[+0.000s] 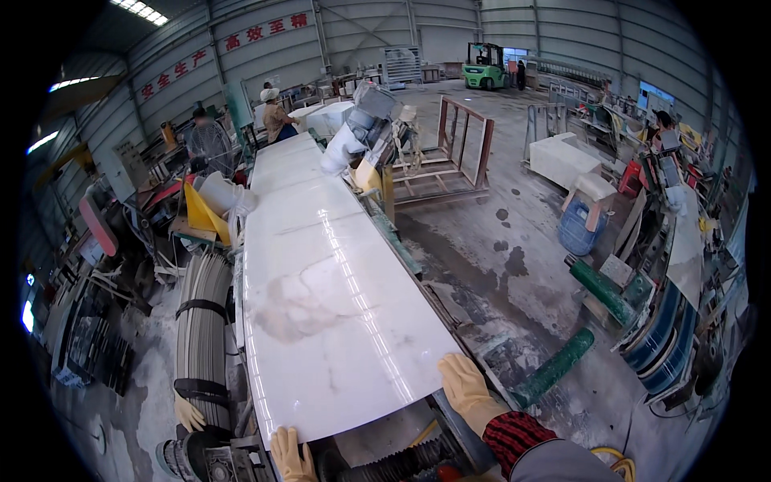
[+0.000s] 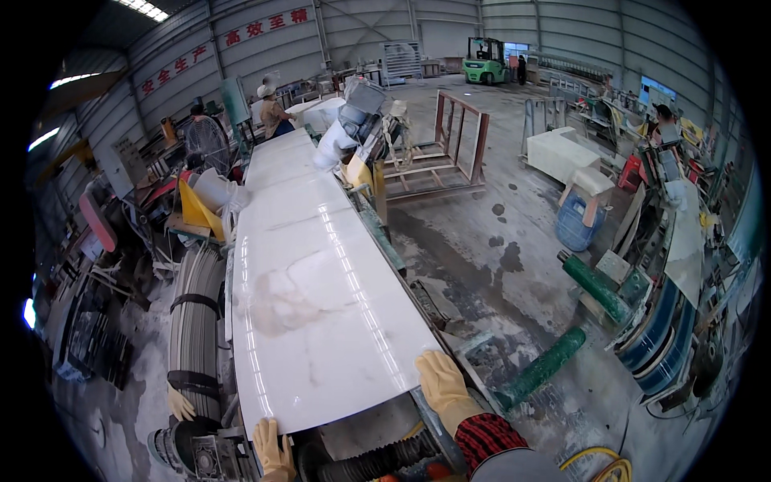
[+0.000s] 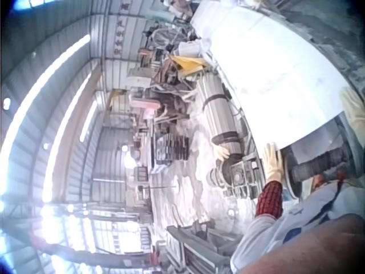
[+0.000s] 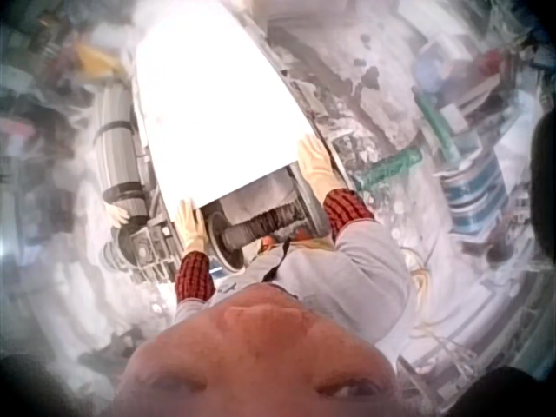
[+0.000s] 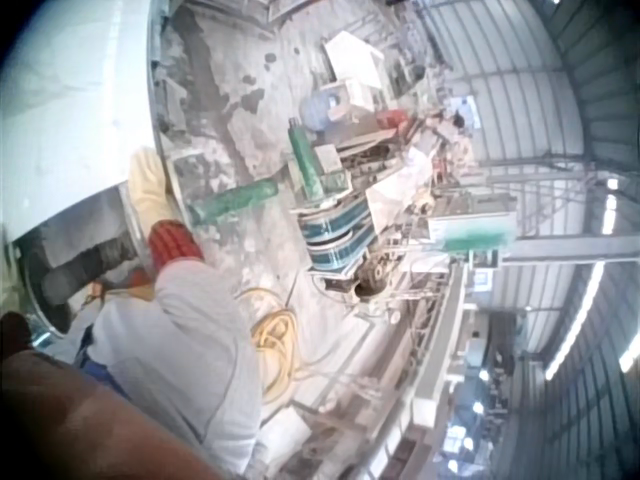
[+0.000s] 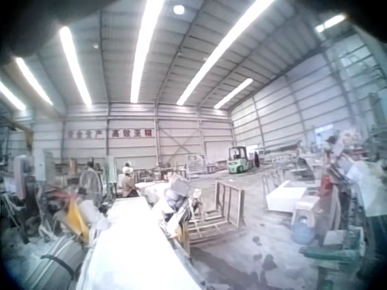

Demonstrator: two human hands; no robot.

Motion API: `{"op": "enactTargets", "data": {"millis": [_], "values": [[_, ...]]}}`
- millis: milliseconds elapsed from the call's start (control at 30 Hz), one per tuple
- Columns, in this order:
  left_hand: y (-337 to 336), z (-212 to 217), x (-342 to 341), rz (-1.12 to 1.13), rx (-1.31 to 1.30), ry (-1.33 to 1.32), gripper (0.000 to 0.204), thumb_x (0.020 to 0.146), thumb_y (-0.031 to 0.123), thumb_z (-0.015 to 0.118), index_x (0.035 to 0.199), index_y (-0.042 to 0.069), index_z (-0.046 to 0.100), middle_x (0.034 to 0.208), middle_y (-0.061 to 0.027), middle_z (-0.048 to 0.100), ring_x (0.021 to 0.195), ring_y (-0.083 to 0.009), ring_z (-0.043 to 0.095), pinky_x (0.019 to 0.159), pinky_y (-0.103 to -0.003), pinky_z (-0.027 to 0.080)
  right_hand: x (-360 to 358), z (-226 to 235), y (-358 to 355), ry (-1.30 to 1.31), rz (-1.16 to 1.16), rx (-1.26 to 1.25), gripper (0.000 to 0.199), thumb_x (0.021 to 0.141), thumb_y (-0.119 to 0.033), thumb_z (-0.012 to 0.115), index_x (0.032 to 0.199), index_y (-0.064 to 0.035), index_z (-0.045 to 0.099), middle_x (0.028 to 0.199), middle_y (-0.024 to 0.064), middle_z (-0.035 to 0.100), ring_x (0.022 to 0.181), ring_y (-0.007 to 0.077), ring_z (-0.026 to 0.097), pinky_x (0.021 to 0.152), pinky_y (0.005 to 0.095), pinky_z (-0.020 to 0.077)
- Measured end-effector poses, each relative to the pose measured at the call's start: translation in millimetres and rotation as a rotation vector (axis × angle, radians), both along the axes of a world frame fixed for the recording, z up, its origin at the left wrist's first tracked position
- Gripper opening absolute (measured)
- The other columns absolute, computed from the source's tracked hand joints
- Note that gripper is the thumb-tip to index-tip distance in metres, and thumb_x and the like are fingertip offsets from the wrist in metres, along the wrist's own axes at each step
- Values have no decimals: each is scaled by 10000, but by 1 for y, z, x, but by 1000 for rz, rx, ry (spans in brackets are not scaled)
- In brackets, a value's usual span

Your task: The person handles large white rectangular tiles on a conveyor belt in a factory setting. They guide the tiles through the machinery, lift them off the belt, and place them onto a stack. The person wears gloves and uses both hands to manage the heavy slabs.

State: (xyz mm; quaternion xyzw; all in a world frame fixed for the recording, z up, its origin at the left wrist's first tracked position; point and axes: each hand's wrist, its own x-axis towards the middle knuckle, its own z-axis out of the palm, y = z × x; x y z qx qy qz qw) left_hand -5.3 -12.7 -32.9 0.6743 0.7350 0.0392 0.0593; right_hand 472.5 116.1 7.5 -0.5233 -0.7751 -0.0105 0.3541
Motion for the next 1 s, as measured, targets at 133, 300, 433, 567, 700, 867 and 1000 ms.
{"op": "enactTargets", "data": {"millis": [133,300,433,567,700,867,1000], "values": [[-3,4,3,36,-52,-3,647,1189,273,481,1789,125,290,1869,-189,189,1714,-419,160,1400,-520,147,1,0,-1,-3,7,4,253,952,-94,652,1201,-77,615,1204,152,632,1145,405,611,1019,512,511],[-2,-5,0,54,-76,15,646,1194,283,476,1793,139,281,1874,-175,178,1721,-399,144,1402,-507,148,2,4,-4,-1,13,-12,243,961,-80,646,1201,-59,617,1194,172,621,1135,418,611,1003,511,518],[-5,-1,2,74,-20,-17,629,1202,339,461,1782,143,317,1860,-178,229,1713,-390,186,1398,-513,167,1,4,-5,-3,16,-20,239,964,-81,647,1200,-57,619,1201,174,625,1139,423,611,1007,514,516],[-9,29,23,53,144,-126,574,1106,213,594,1636,36,462,1719,-274,381,1585,-503,324,1327,-578,251,1,8,-9,18,14,-36,246,974,-83,644,1217,-47,630,1232,184,642,1158,435,613,1021,522,514],[-12,36,29,21,244,-144,531,1057,128,665,1551,-15,531,1645,-319,446,1510,-555,392,1286,-606,294,1,5,-12,26,7,-32,266,979,-89,643,1241,-41,644,1251,194,653,1170,446,617,1034,530,514],[-11,40,31,20,242,-166,513,1052,131,667,1527,-12,540,1627,-311,459,1492,-545,405,1268,-605,312,3,2,-13,11,4,-31,276,980,-98,644,1251,-44,652,1263,200,658,1175,451,618,1041,535,513],[-13,44,34,26,238,-176,498,1053,136,660,1517,-3,542,1616,-298,467,1483,-541,408,1258,-604,323,2,0,-13,15,16,-15,274,976,-91,643,1247,-45,651,1265,196,658,1180,449,617,1041,533,512]]}}
